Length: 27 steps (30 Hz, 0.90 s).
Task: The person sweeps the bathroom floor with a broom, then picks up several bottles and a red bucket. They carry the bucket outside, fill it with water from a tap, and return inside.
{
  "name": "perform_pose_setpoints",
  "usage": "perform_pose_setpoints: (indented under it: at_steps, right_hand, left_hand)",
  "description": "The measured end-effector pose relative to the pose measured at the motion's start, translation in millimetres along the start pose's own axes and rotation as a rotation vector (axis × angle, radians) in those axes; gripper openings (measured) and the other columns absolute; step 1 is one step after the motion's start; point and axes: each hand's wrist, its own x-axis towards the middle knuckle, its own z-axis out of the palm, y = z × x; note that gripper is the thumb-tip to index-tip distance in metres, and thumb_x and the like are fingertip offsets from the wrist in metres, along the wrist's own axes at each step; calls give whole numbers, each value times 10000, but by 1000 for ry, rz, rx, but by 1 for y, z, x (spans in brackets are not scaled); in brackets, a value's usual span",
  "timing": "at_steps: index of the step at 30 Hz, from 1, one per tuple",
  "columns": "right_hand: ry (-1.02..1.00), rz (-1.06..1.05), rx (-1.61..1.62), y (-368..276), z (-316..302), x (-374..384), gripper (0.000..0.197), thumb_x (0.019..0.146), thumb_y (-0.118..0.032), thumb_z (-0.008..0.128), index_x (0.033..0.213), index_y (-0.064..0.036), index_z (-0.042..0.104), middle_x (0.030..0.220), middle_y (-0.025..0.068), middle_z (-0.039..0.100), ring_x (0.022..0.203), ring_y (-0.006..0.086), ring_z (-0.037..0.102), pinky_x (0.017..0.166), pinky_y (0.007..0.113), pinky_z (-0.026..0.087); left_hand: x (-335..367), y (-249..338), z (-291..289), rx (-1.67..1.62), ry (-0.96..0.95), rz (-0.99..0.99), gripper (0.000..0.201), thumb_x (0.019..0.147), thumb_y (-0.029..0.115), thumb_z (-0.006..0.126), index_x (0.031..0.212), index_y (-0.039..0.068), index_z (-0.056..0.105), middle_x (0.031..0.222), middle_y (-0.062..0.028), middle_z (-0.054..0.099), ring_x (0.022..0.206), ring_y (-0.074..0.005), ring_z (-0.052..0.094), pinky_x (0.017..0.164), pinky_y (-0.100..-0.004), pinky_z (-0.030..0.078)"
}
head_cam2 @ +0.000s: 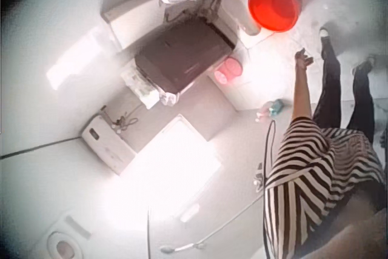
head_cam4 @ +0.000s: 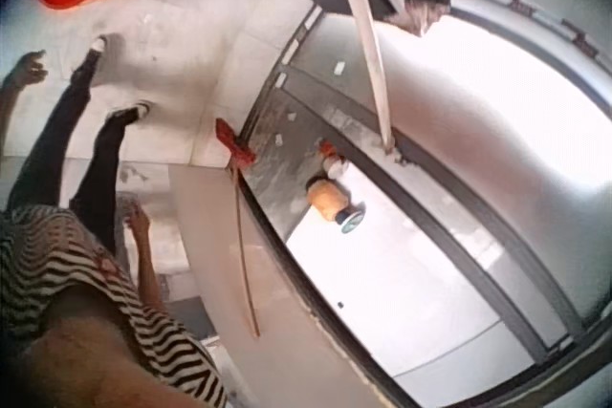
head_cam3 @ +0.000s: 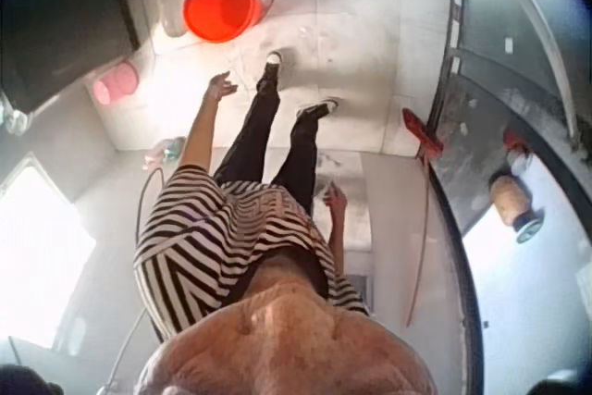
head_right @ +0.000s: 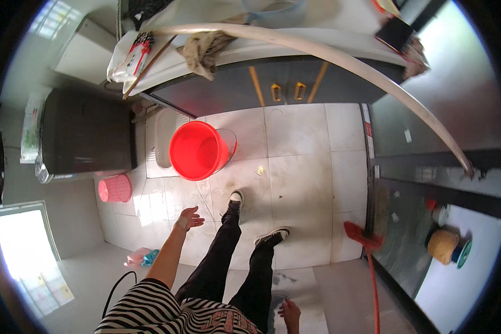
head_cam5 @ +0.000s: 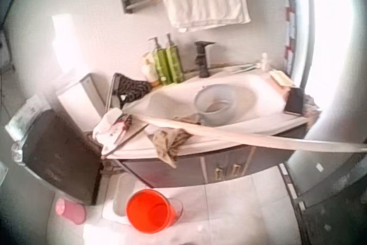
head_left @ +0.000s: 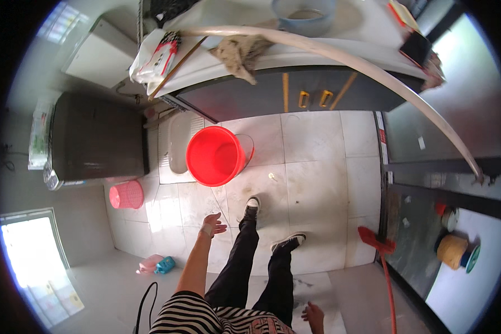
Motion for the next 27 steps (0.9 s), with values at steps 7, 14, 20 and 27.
perform_pose_setpoints:
  at_steps: [7, 14, 20, 27]
  right_hand:
    - [46, 13, 113, 28, -7, 5, 391, 850, -243, 546, 1197, -70, 491, 739, 87, 585, 515, 148, 557, 435, 251, 472]
    - [-4, 90, -45, -47, 47, 3, 404, 859, -253, 529, 1206, -53, 479, 823, 113, 604, 626, 178, 591, 526, 284, 502]
    - [-11, -22, -107, -109, 76, 5, 387, 860, -260, 522, 1180, -46, 501, 812, 94, 597, 613, 160, 567, 537, 275, 493]
    - [5, -109, -103, -139, 93, -4, 377, 863, -265, 516, 1168, -43, 511, 789, 76, 588, 603, 148, 549, 546, 275, 485]
  left_hand:
    - [110, -3, 3, -619, 23, -9, 597, 781, 256, 629, 1159, -52, 285, 1013, -275, 445, 762, -461, 568, 655, -546, 518]
    - [212, 29, 47, -963, -5, -7, 834, 719, 235, 696, 1324, 113, 135, 1349, -248, 75, 1132, -515, 296, 800, -634, 415]
    - [259, 32, 44, -989, -28, 209, 587, 720, 219, 682, 1207, 134, 368, 1217, -102, 427, 954, -379, 502, 718, -575, 468]
    - [259, 59, 49, -1069, -66, 261, 369, 696, 170, 673, 1019, 106, 507, 932, -54, 576, 821, -240, 567, 619, -399, 510]
